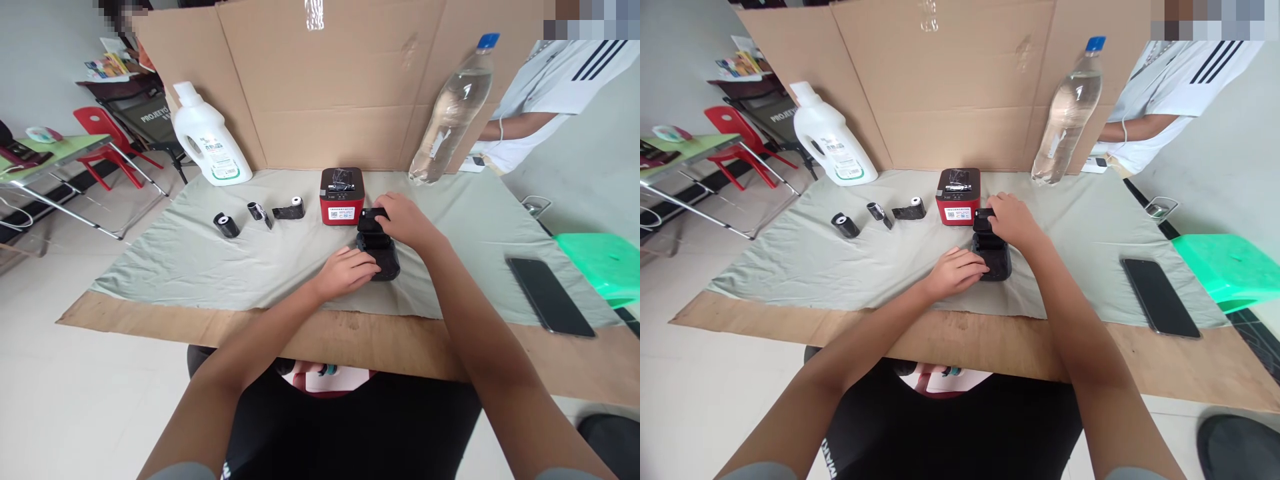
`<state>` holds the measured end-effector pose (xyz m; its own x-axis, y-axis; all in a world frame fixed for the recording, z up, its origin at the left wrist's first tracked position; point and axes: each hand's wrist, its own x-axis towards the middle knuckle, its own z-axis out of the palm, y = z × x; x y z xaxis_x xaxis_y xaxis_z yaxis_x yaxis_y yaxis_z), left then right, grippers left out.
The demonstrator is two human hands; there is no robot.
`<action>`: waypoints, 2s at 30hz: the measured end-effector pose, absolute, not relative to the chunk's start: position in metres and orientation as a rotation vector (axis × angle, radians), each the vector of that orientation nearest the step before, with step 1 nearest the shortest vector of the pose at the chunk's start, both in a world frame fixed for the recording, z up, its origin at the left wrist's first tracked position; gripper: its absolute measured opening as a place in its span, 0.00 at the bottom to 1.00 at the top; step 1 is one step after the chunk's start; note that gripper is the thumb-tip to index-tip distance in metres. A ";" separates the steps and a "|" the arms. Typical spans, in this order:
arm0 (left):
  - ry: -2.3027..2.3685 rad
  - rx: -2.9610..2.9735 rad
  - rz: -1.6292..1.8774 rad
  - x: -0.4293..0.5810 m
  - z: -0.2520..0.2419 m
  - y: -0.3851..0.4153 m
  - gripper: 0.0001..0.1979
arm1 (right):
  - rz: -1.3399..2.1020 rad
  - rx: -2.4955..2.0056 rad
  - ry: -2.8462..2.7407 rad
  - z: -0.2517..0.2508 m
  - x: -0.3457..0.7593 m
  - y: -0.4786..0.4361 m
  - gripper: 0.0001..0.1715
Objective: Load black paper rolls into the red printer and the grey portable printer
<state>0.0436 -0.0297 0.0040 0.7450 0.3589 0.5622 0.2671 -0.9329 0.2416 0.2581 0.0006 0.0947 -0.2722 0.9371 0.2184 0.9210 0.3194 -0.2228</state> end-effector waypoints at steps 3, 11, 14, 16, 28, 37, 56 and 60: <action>0.518 2.828 0.975 0.042 0.005 -0.032 0.16 | 0.311 -1.635 -2.392 0.103 0.261 -0.006 0.08; 0.631 2.492 1.313 0.046 0.002 -0.039 0.15 | 0.787 -1.883 -2.371 0.118 0.258 -0.015 0.06; 0.749 2.212 1.270 0.048 -0.002 -0.038 0.26 | 0.685 -2.014 -2.257 0.114 0.269 -0.008 0.10; 0.779 2.082 1.182 0.049 -0.005 -0.035 0.31 | 0.761 -2.095 -2.184 0.110 0.277 -0.003 0.17; 0.916 2.144 0.900 0.056 -0.009 -0.030 0.34 | 1.276 -2.084 -1.733 0.084 0.285 -0.001 0.29; 0.442 2.392 1.020 0.053 -0.013 -0.026 0.20 | 1.056 -1.703 -1.316 0.034 0.279 -0.083 0.20; 0.300 2.803 0.622 0.051 -0.011 -0.033 0.17 | 0.442 -2.482 -1.702 0.075 0.203 -0.051 0.64; 0.301 2.778 0.611 0.051 -0.006 -0.036 0.16 | 0.318 -2.456 -1.574 0.083 0.234 -0.023 0.64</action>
